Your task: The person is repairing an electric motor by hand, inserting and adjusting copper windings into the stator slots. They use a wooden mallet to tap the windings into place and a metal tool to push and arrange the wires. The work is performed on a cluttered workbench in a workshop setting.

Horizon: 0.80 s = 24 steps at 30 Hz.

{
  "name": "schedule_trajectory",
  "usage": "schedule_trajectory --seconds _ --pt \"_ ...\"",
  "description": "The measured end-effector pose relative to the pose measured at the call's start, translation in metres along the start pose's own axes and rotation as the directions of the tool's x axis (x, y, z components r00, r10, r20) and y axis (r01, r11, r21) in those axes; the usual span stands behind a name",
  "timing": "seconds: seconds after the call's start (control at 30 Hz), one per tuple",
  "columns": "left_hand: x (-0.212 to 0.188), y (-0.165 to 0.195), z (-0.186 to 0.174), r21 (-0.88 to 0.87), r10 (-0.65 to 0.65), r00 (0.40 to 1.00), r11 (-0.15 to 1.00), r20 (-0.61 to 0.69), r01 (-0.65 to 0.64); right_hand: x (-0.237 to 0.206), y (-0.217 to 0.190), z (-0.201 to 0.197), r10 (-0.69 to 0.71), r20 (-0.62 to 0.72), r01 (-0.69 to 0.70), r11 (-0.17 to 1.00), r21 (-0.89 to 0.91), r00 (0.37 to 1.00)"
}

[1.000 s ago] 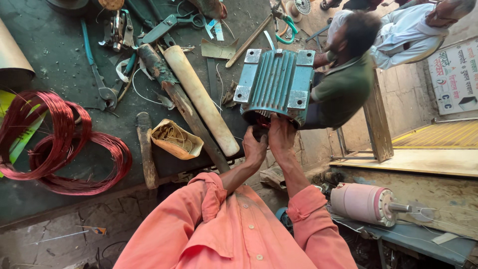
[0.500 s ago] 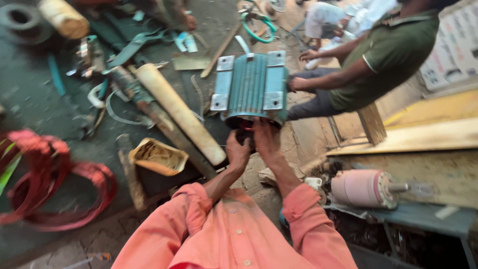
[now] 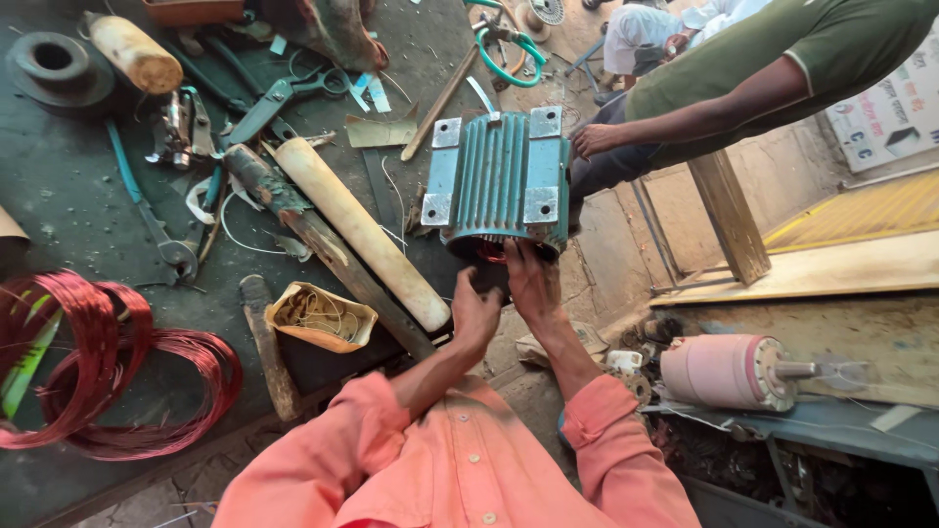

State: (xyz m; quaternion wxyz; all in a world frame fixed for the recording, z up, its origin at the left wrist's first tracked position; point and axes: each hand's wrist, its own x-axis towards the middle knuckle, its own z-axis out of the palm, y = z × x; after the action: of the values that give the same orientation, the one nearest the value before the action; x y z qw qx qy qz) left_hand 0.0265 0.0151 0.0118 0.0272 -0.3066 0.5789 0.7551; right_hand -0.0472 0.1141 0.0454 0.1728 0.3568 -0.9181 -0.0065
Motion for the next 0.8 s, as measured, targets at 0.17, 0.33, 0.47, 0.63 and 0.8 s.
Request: schedule_trajectory --seconds 0.17,0.33,0.47,0.63,0.8 --pt "-0.021 0.029 -0.049 -0.017 0.521 0.845 0.85 -0.122 -0.526 -0.015 0.015 0.001 -0.064 -0.033 0.063 0.997 -0.037 0.997" --pt "0.088 0.1 -0.078 0.429 0.618 0.77 0.745 -0.159 -0.51 -0.017 0.029 -0.005 -0.11 -0.095 0.105 0.993 -0.054 0.989" --pt "0.125 0.119 -0.048 0.548 0.205 0.978 0.814 0.039 -0.192 -0.025 0.039 -0.016 -0.141 -0.207 0.16 0.984 0.078 0.968" --pt "0.112 0.122 -0.03 0.6 0.221 0.972 0.789 -0.081 -0.129 -0.047 0.061 -0.03 0.17 -0.601 0.161 0.875 0.457 0.781" --pt "0.096 0.131 -0.016 0.631 0.296 0.949 0.758 -0.111 -0.163 0.005 0.095 0.014 0.801 -0.066 -0.166 0.203 0.965 0.594"
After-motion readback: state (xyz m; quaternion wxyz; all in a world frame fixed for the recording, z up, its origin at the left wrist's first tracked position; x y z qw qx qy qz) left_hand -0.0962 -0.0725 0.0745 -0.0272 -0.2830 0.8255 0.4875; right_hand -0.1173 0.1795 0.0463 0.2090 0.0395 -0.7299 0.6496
